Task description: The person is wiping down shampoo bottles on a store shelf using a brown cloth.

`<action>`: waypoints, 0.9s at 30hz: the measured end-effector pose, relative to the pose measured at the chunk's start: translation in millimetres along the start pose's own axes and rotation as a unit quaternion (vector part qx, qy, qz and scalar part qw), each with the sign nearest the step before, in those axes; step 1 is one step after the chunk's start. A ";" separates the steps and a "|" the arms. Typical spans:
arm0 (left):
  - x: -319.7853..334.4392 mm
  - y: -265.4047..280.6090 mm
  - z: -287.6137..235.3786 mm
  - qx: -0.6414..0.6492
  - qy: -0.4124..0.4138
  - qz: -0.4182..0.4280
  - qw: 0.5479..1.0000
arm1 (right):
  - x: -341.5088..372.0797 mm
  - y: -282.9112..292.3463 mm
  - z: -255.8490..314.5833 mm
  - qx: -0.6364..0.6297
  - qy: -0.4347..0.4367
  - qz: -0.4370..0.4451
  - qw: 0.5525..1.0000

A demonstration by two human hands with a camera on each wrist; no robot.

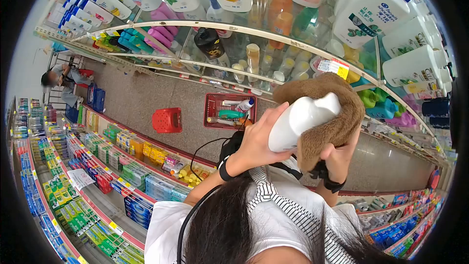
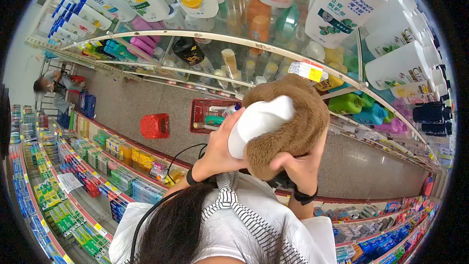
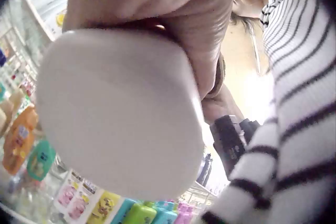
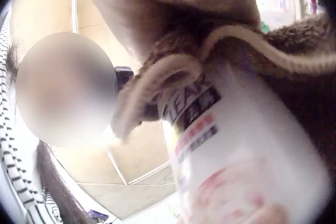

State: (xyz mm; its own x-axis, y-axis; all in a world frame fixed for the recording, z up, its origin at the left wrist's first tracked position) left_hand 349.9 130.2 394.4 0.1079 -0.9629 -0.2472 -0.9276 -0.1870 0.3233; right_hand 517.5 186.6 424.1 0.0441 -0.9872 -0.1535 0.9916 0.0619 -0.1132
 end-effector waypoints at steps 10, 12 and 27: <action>-3.4 -11.1 -1.8 -0.090 -0.061 0.024 0.994 | -4.9 3.5 6.7 -0.012 -0.040 -0.047 0.998; -4.0 -12.3 -0.5 -0.069 -0.058 0.040 0.995 | -10.2 9.4 7.3 -0.022 -0.033 0.003 0.999; 15.7 -20.0 18.9 0.162 -0.066 0.323 0.930 | -14.9 -0.2 -7.7 -0.331 0.067 0.317 0.886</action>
Point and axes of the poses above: each hand's wrist, its own x-axis away from the middle knuckle, its own y-axis out of the back of the hand, z = x × y, the point moved 2 cm from there along -x, towards the middle knuckle, and after that the axes turned 2 degrees about -y, right-handed, at the moved point
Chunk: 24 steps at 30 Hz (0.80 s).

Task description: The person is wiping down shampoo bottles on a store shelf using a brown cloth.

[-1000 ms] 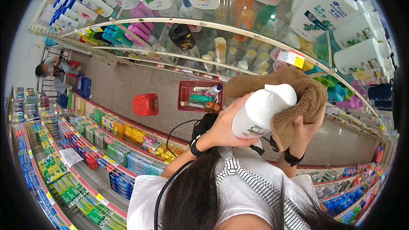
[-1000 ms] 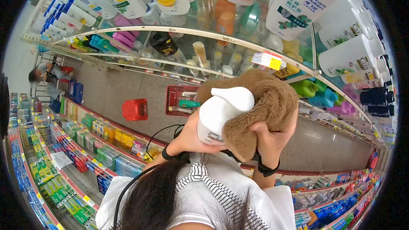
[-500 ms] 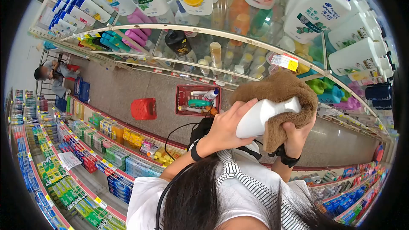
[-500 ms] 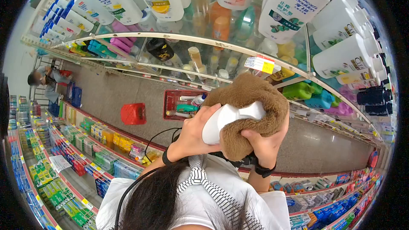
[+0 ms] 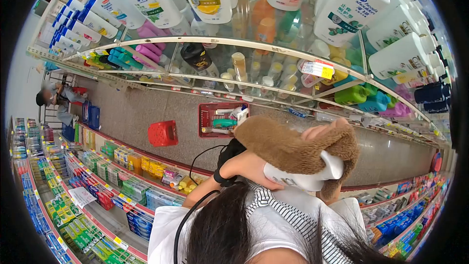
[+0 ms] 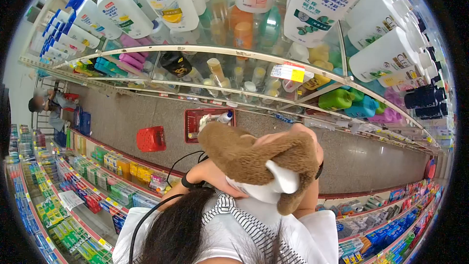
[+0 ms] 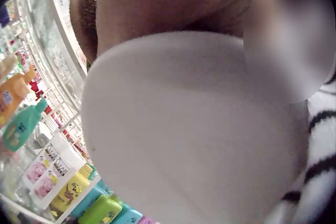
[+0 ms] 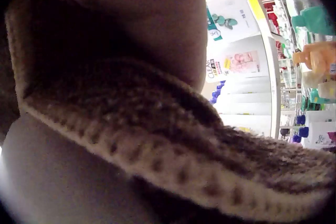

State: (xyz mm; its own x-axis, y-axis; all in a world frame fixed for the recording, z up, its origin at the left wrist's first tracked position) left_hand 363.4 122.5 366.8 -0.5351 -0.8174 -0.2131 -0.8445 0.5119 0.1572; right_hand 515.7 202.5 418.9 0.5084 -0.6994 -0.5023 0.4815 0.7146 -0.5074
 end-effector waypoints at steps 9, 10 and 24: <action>-6.0 20.8 -16.0 -0.186 0.059 -0.273 0.942 | -30.8 -29.0 12.4 0.282 -0.170 -0.198 0.923; -8.0 22.4 -20.3 -0.208 0.072 -0.330 0.918 | -32.7 -34.0 7.4 0.307 -0.162 -0.252 0.903; -2.3 30.1 -16.3 -0.171 0.032 -0.270 0.947 | -39.2 -14.3 7.7 0.292 -0.172 -0.160 0.927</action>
Point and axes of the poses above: each hand's wrist, its own x-axis away from the middle knuckle, its own y-axis out of the back of the hand, z = x × y, the point moved 2 cm from there along -x, towards the middle knuckle, and after that the axes turned 2 degrees about -y, right-handed, at the moved point
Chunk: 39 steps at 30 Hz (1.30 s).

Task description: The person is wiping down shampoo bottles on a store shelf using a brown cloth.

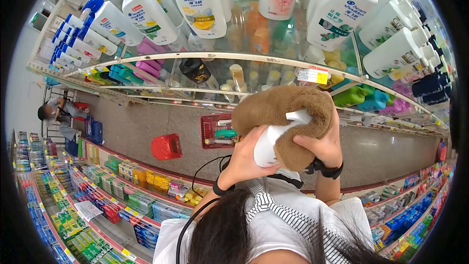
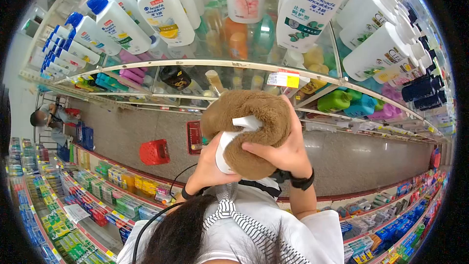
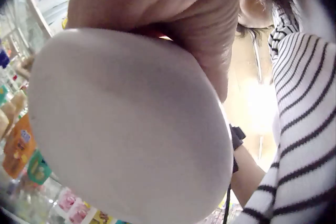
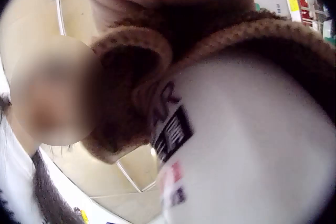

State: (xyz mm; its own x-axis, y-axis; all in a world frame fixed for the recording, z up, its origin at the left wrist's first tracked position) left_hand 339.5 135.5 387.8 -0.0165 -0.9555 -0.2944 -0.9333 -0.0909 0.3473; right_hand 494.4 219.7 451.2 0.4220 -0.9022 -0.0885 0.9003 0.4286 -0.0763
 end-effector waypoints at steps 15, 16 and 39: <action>-5.1 -3.6 21.8 0.027 0.063 -0.127 0.990 | 27.2 -48.7 -43.6 0.325 0.233 -0.106 0.910; -2.4 -4.4 28.7 0.068 0.078 -0.136 0.985 | 25.5 -51.7 -42.7 0.376 0.237 -0.074 0.893; -11.5 18.9 1.4 0.162 0.059 -0.017 0.985 | 10.7 -14.9 -26.9 -0.069 0.067 -0.025 0.995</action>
Point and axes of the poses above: each hand's wrist, its own x-axis away from the middle knuckle, its own y-axis out of the back of the hand, z = x × y, the point moved 2 cm from there along -x, towards the middle knuckle, and after that the axes turned 2 degrees about -y, right-handed, at the moved point
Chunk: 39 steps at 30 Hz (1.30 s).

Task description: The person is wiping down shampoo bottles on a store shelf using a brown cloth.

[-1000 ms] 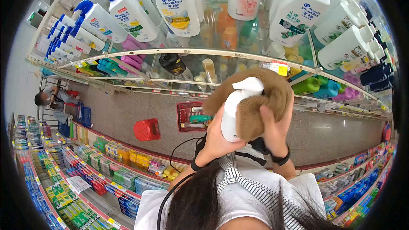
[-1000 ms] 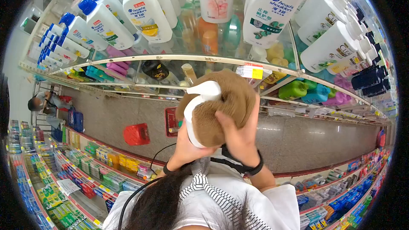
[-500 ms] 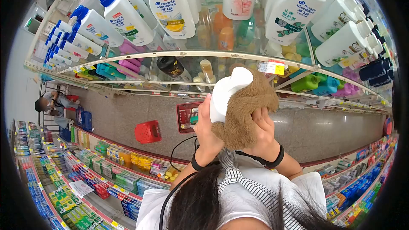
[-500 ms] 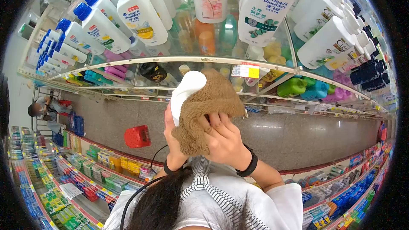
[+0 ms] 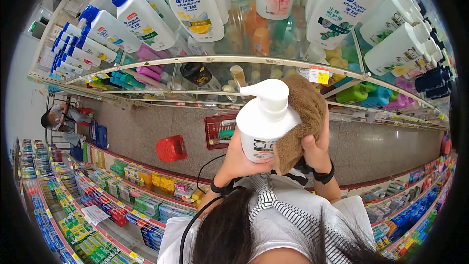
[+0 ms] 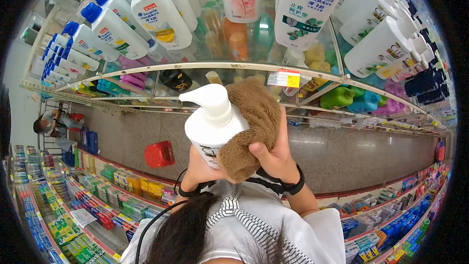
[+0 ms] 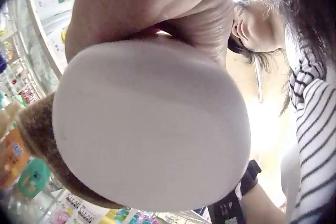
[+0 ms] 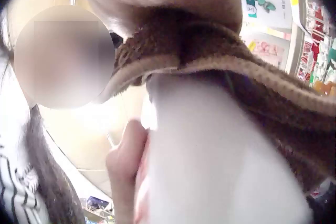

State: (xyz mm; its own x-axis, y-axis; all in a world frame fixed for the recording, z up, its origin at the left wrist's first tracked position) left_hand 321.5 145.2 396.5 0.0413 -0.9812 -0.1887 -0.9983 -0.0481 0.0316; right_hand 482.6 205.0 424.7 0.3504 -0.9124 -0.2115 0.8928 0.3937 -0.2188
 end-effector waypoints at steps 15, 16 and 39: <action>0.1 5.8 -2.4 0.033 0.026 -0.053 0.998 | 10.6 -22.0 -31.1 0.049 0.020 0.004 0.999; 0.2 9.8 -3.0 0.030 0.029 -0.047 0.998 | 15.7 -21.8 -32.3 0.040 0.008 0.011 0.999; 19.5 -3.7 10.0 0.448 0.182 -0.175 0.858 | -50.8 -37.5 7.4 0.314 0.226 0.288 0.876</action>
State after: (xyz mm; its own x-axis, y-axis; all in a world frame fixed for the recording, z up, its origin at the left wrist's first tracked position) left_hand 325.6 128.1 382.9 0.1909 -0.9373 0.2917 -0.5455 -0.3484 -0.7623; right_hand 433.4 235.7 450.7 0.7729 -0.3884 -0.5017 0.6339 0.5055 0.5854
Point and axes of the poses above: each hand's wrist, its own x-axis away from the middle knuckle, its own y-axis out of the back of the hand, z = x × y, the point moved 2 cm from there along -x, towards the middle knuckle, and after that the axes turned 2 degrees about -y, right-handed, at the moved point
